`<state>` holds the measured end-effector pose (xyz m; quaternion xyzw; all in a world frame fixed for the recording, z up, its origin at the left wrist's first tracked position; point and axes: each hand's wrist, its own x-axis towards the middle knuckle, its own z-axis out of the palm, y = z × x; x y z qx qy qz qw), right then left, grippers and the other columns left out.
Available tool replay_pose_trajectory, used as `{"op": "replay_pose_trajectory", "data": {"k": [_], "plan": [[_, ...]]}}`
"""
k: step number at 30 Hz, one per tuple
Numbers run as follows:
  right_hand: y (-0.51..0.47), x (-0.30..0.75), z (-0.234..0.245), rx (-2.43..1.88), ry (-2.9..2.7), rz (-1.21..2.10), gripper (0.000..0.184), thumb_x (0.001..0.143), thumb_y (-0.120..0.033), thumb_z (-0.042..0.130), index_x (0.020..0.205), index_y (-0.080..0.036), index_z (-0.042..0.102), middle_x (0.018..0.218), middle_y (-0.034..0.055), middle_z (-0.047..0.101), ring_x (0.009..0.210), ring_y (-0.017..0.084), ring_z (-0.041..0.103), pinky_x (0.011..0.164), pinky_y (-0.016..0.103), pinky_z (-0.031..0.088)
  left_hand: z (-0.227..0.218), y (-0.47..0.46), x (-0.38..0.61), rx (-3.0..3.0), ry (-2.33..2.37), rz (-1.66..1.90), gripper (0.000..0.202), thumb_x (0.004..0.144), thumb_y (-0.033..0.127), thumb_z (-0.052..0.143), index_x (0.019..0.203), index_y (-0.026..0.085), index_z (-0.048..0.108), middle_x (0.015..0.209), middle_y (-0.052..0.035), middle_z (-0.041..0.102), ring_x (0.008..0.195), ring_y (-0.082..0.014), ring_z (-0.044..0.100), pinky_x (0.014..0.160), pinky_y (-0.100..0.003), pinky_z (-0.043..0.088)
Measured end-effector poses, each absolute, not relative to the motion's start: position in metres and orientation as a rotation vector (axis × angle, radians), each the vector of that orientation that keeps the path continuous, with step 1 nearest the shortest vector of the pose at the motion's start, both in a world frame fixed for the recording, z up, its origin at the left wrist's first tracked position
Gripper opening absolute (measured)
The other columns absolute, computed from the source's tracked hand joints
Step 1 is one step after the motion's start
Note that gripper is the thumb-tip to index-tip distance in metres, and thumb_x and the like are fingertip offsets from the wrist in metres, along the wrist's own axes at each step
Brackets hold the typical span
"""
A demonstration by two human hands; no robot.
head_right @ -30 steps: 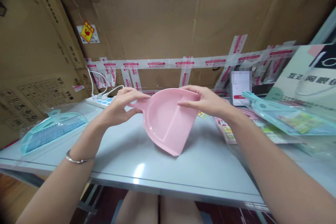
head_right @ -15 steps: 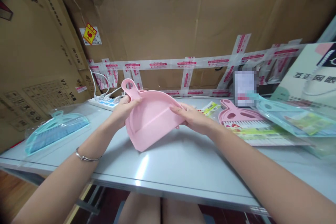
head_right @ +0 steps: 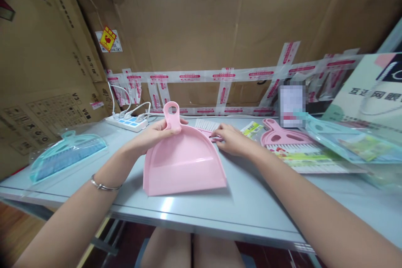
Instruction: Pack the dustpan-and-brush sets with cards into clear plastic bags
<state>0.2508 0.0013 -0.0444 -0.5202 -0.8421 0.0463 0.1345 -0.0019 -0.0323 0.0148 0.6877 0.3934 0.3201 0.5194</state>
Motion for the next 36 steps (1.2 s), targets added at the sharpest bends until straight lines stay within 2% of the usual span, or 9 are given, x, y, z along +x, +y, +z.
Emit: {"op": "replay_pose_trajectory", "data": {"k": [6,11,15,18,22,25,28,31,36], "plan": [[0.001,0.246,-0.044,-1.535,-2.444,-0.047,0.009,0.077,-0.025,0.056,0.078,-0.021,0.064,0.093,0.0108,0.059,0.088,0.027,0.054,0.072,0.036,0.041,0.012,-0.033,0.004,1.601,1.010,0.738,0.034,0.079,0.033,0.056,0.109,0.018,0.060,0.110,-0.0075,0.062,0.093,-0.0204,0.058,0.077,-0.030,0.045],[0.002,0.253,-0.030,-1.574,-2.112,-0.122,0.019,0.088,-0.031,0.043,0.087,-0.019,0.058,0.090,0.0100,0.063,0.081,0.024,0.057,0.069,0.035,0.039,0.013,-0.032,0.003,1.622,1.094,0.729,0.032,0.080,0.033,0.052,0.108,0.020,0.061,0.106,-0.0049,0.063,0.090,-0.0192,0.059,0.070,-0.027,0.046],[0.004,0.268,-0.010,-1.206,-1.329,0.120,0.014,0.083,-0.034,0.052,0.080,-0.021,0.054,0.078,0.0042,0.061,0.071,0.018,0.055,0.068,0.032,0.041,0.008,-0.025,0.000,1.606,1.125,0.743,0.032,0.080,0.034,0.052,0.108,0.021,0.061,0.105,-0.0044,0.064,0.086,-0.0189,0.060,0.067,-0.027,0.046],[0.004,0.271,0.001,-0.956,-1.080,0.393,0.017,0.078,-0.039,0.056,0.077,-0.022,0.052,0.074,0.0006,0.057,0.064,0.013,0.051,0.064,0.029,0.041,0.004,-0.019,-0.003,1.552,1.103,0.749,0.032,0.081,0.040,0.055,0.104,0.019,0.061,0.106,-0.0063,0.064,0.087,-0.0196,0.060,0.069,-0.028,0.046],[-0.008,0.248,-0.003,-0.986,-1.241,0.681,0.028,0.066,-0.046,0.068,0.076,-0.021,0.061,0.071,0.0002,0.060,0.060,0.013,0.049,0.056,0.027,0.039,-0.003,-0.010,-0.003,1.445,1.031,0.771,0.037,0.081,0.044,0.059,0.104,0.015,0.061,0.109,-0.0109,0.064,0.089,-0.0199,0.061,0.073,-0.030,0.046],[-0.022,0.221,-0.015,-1.089,-1.545,0.734,0.025,0.070,-0.044,0.064,0.076,-0.019,0.066,0.074,0.0022,0.065,0.068,0.016,0.055,0.063,0.028,0.042,-0.008,-0.005,-0.002,1.344,1.014,0.856,0.035,0.082,0.041,0.059,0.104,0.014,0.062,0.105,-0.0112,0.066,0.088,-0.0191,0.061,0.075,-0.030,0.046],[-0.029,0.202,-0.026,-1.155,-1.723,0.672,0.026,0.079,-0.041,0.054,0.079,-0.018,0.066,0.082,0.0036,0.067,0.078,0.018,0.059,0.072,0.030,0.042,-0.012,-0.004,0.002,1.307,0.952,0.884,0.037,0.085,0.043,0.055,0.108,0.015,0.062,0.106,-0.0108,0.067,0.092,-0.0198,0.061,0.079,-0.031,0.046],[-0.031,0.194,-0.031,-1.193,-1.710,0.549,0.025,0.083,-0.039,0.050,0.083,-0.019,0.064,0.088,0.0037,0.067,0.084,0.019,0.059,0.075,0.031,0.042,-0.015,-0.006,0.007,1.374,0.820,0.819,0.043,0.085,0.045,0.056,0.116,0.016,0.058,0.116,-0.0113,0.063,0.100,-0.0213,0.059,0.086,-0.033,0.045],[-0.025,0.192,-0.034,-1.223,-1.753,0.281,0.019,0.082,-0.037,0.048,0.079,-0.020,0.056,0.087,0.0061,0.060,0.089,0.022,0.053,0.082,0.036,0.040,-0.021,-0.011,0.015,1.472,0.779,0.709,0.051,0.076,0.031,0.069,0.122,0.017,0.052,0.119,-0.0109,0.059,0.098,-0.0192,0.058,0.086,-0.032,0.043]]}}
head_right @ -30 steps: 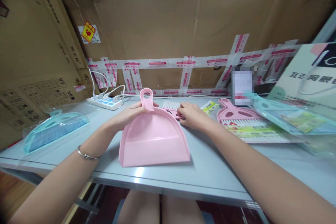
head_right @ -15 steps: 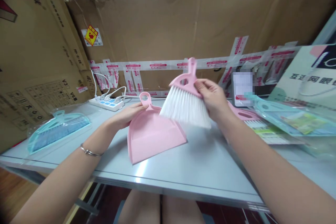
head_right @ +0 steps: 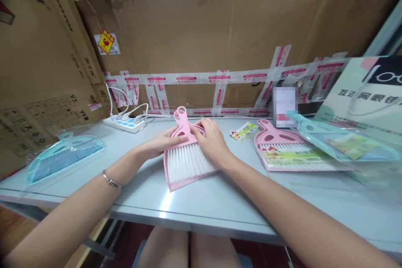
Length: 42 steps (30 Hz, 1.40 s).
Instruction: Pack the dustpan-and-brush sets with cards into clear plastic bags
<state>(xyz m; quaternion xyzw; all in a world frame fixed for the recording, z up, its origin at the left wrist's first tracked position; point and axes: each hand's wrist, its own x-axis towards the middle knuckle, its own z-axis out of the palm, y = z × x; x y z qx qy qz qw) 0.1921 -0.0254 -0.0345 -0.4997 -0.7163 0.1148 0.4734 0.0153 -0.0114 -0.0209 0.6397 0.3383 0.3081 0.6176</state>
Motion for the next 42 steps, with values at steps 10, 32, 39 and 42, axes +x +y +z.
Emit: {"op": "replay_pose_trajectory", "data": {"k": [10,32,39,42], "plan": [[-0.019,0.208,-0.036,-1.434,-1.903,0.812,0.041,0.083,-0.057,0.044,0.086,-0.019,0.058,0.088,0.0052,0.064,0.084,0.021,0.057,0.072,0.031,0.041,-0.028,-0.009,0.015,1.448,0.918,0.671,0.028,0.076,0.034,0.064,0.096,0.015,0.061,0.086,-0.0036,0.062,0.076,-0.0140,0.054,0.072,-0.027,0.041],[0.009,0.270,-0.032,-1.965,-1.931,0.301,0.039,0.084,-0.046,0.045,0.087,-0.014,0.067,0.102,0.0212,0.065,0.104,0.037,0.057,0.086,0.050,0.041,-0.028,-0.002,0.005,1.330,1.041,0.701,0.028,0.078,0.037,0.065,0.093,0.013,0.064,0.094,-0.0089,0.068,0.080,-0.0173,0.061,0.074,-0.030,0.044],[-0.001,0.257,-0.036,-1.760,-2.274,0.493,0.032,0.086,-0.040,0.047,0.103,-0.024,0.069,0.119,0.0062,0.064,0.113,0.026,0.057,0.097,0.038,0.042,-0.028,0.010,-0.001,1.288,1.213,0.804,0.014,0.076,0.028,0.060,0.079,0.014,0.061,0.074,-0.0032,0.064,0.065,-0.0143,0.058,0.062,-0.027,0.042],[-0.007,0.247,-0.032,-1.641,-2.320,0.518,0.036,0.088,-0.042,0.044,0.112,-0.025,0.066,0.124,0.0026,0.061,0.116,0.023,0.055,0.099,0.034,0.041,-0.028,0.015,-0.004,1.284,1.278,0.841,0.011,0.073,0.025,0.059,0.067,0.015,0.058,0.062,-0.0001,0.059,0.057,-0.0127,0.052,0.057,-0.026,0.039]]}}
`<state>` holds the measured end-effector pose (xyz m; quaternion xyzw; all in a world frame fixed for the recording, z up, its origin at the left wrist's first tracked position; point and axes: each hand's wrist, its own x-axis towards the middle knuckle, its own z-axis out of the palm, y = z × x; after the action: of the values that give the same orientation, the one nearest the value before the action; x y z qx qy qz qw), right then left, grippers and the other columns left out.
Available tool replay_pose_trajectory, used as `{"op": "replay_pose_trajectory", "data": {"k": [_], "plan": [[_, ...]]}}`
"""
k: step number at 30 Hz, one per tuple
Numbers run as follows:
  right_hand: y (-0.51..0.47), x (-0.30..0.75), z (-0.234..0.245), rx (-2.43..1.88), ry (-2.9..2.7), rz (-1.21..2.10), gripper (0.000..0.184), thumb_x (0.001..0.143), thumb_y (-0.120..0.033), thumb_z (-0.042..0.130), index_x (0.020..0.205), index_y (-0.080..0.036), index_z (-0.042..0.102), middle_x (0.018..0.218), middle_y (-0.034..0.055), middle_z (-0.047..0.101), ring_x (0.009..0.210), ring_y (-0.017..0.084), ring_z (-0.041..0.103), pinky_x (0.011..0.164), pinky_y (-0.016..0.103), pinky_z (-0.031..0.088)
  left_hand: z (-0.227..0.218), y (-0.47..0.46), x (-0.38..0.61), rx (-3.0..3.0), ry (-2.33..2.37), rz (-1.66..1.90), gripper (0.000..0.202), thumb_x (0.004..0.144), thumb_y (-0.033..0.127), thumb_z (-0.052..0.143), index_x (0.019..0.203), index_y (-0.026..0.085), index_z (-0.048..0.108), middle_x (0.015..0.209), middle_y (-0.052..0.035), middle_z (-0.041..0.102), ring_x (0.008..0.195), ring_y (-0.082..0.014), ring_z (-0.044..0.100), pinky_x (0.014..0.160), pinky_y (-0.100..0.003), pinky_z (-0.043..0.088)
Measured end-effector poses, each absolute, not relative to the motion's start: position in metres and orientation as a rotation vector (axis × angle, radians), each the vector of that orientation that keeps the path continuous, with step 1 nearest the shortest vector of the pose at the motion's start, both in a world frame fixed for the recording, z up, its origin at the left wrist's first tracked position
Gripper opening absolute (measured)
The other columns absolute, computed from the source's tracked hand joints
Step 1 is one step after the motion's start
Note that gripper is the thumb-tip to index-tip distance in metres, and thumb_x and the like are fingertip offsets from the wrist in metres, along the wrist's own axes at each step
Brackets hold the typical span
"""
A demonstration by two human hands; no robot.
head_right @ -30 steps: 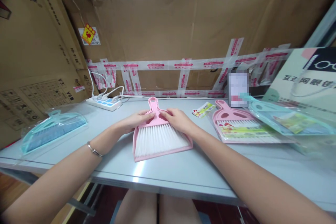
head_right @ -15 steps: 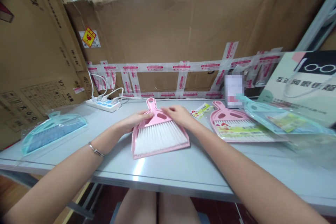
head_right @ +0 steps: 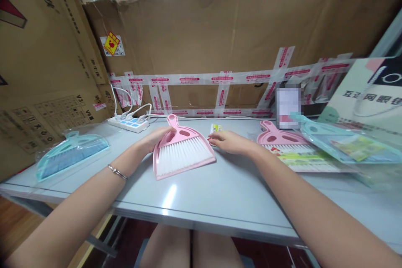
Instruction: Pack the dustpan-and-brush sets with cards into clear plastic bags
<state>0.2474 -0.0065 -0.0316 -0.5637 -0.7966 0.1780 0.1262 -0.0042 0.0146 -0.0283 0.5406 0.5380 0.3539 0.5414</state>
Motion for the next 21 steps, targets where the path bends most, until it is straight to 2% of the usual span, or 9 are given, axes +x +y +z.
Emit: {"op": "replay_pose_trajectory", "data": {"k": [4,8,10,12,16,18,21], "plan": [[0.005,0.254,-0.040,-1.708,-2.207,0.411,0.041,0.089,-0.042,0.043,0.117,-0.018,0.062,0.127,0.0088,0.058,0.118,0.025,0.052,0.101,0.036,0.039,-0.027,0.013,-0.005,1.300,1.311,0.834,0.018,0.075,0.032,0.061,0.070,0.015,0.060,0.062,-0.0007,0.060,0.057,-0.0130,0.052,0.057,-0.026,0.038],[0.027,0.269,-0.059,-1.885,-2.051,0.280,0.059,0.087,-0.043,0.047,0.132,-0.006,0.046,0.138,0.0233,0.042,0.129,0.033,0.039,0.105,0.045,0.032,-0.026,0.009,-0.004,1.307,1.290,0.793,0.030,0.078,0.044,0.061,0.079,0.014,0.062,0.069,-0.0036,0.064,0.063,-0.0147,0.056,0.060,-0.026,0.040],[0.036,0.271,-0.067,-1.943,-2.016,0.262,0.065,0.086,-0.046,0.047,0.135,-0.002,0.041,0.140,0.0263,0.038,0.132,0.035,0.035,0.106,0.045,0.029,-0.026,0.008,-0.003,1.306,1.284,0.782,0.032,0.078,0.045,0.061,0.080,0.013,0.061,0.070,-0.0044,0.065,0.064,-0.0152,0.057,0.060,-0.026,0.041],[0.042,0.270,-0.073,-1.956,-2.026,0.278,0.067,0.087,-0.047,0.046,0.136,-0.003,0.040,0.142,0.0256,0.037,0.133,0.035,0.033,0.107,0.045,0.028,-0.027,0.009,-0.003,1.304,1.267,0.776,0.033,0.079,0.045,0.061,0.083,0.012,0.061,0.073,-0.0056,0.066,0.067,-0.0155,0.059,0.061,-0.026,0.042],[0.044,0.266,-0.073,-1.894,-2.094,0.371,0.060,0.090,-0.044,0.041,0.139,-0.010,0.038,0.146,0.0184,0.033,0.137,0.033,0.027,0.110,0.050,0.020,-0.027,0.009,-0.004,1.293,1.238,0.769,0.034,0.080,0.044,0.060,0.086,0.011,0.061,0.080,-0.0081,0.067,0.070,-0.0157,0.060,0.064,-0.027,0.044],[0.041,0.269,-0.068,-1.835,-2.136,0.450,0.059,0.089,-0.040,0.044,0.140,-0.012,0.037,0.146,0.0156,0.035,0.135,0.029,0.031,0.111,0.046,0.023,-0.027,0.010,-0.005,1.288,1.236,0.768,0.034,0.080,0.044,0.060,0.085,0.011,0.061,0.079,-0.0084,0.067,0.070,-0.0158,0.059,0.064,-0.027,0.043],[0.034,0.278,-0.059,-1.730,-2.198,0.574,0.059,0.082,-0.033,0.057,0.137,-0.015,0.043,0.141,0.0110,0.044,0.128,0.023,0.044,0.107,0.032,0.033,-0.025,0.010,-0.007,1.281,1.233,0.778,0.030,0.079,0.042,0.061,0.082,0.012,0.060,0.076,-0.0069,0.066,0.070,-0.0157,0.059,0.064,-0.028,0.042]]}}
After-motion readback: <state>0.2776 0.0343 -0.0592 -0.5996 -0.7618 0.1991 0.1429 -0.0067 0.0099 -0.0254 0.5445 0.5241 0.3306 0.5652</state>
